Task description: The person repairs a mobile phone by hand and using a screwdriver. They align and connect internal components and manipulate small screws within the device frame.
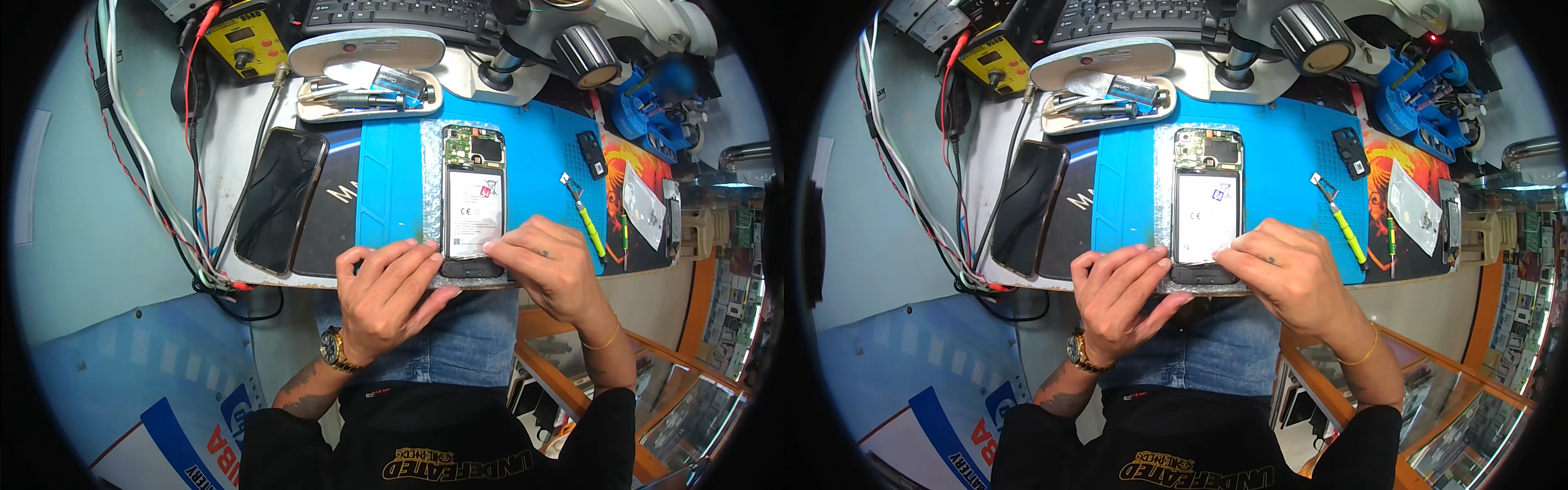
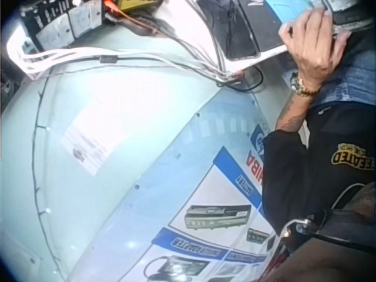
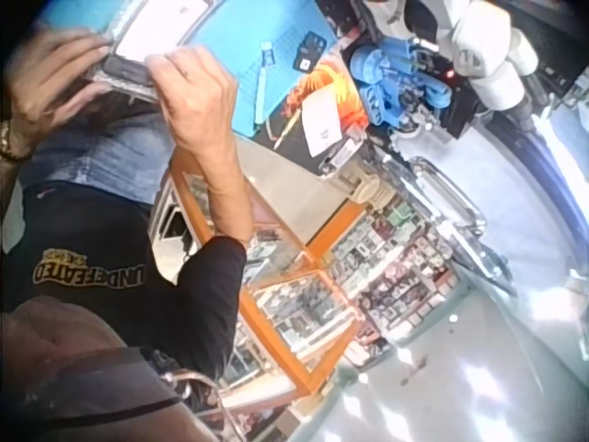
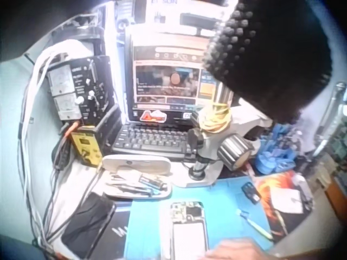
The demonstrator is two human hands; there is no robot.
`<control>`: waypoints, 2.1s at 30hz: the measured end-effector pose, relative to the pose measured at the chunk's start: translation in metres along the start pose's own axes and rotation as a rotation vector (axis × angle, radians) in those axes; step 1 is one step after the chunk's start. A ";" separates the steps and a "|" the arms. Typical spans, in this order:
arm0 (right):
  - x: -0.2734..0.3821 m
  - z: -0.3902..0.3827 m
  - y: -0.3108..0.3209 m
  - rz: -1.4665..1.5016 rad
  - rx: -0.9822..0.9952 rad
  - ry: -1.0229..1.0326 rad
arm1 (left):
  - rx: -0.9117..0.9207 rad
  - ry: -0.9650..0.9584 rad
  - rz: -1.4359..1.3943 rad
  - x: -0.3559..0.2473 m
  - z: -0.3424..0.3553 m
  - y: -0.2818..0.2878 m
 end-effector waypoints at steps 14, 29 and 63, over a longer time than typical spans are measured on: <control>0.006 -0.001 -0.002 -0.036 0.010 0.003 | 0.037 -0.045 0.093 -0.004 -0.003 -0.003; 0.005 -0.013 0.004 -0.093 -0.020 -0.007 | 0.068 -0.095 0.167 -0.009 -0.004 0.000; 0.000 -0.024 0.002 0.011 -0.070 -0.127 | 0.156 -0.145 0.241 -0.011 0.000 0.001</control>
Point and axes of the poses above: each hand's wrist, its own z-axis towards the middle knuckle, its own y-axis out of the back of the hand, x = y × z, the point moved 3 cm from there along z, towards the middle knuckle, and after that the axes turned 6 degrees about z, right-handed, at the moved point
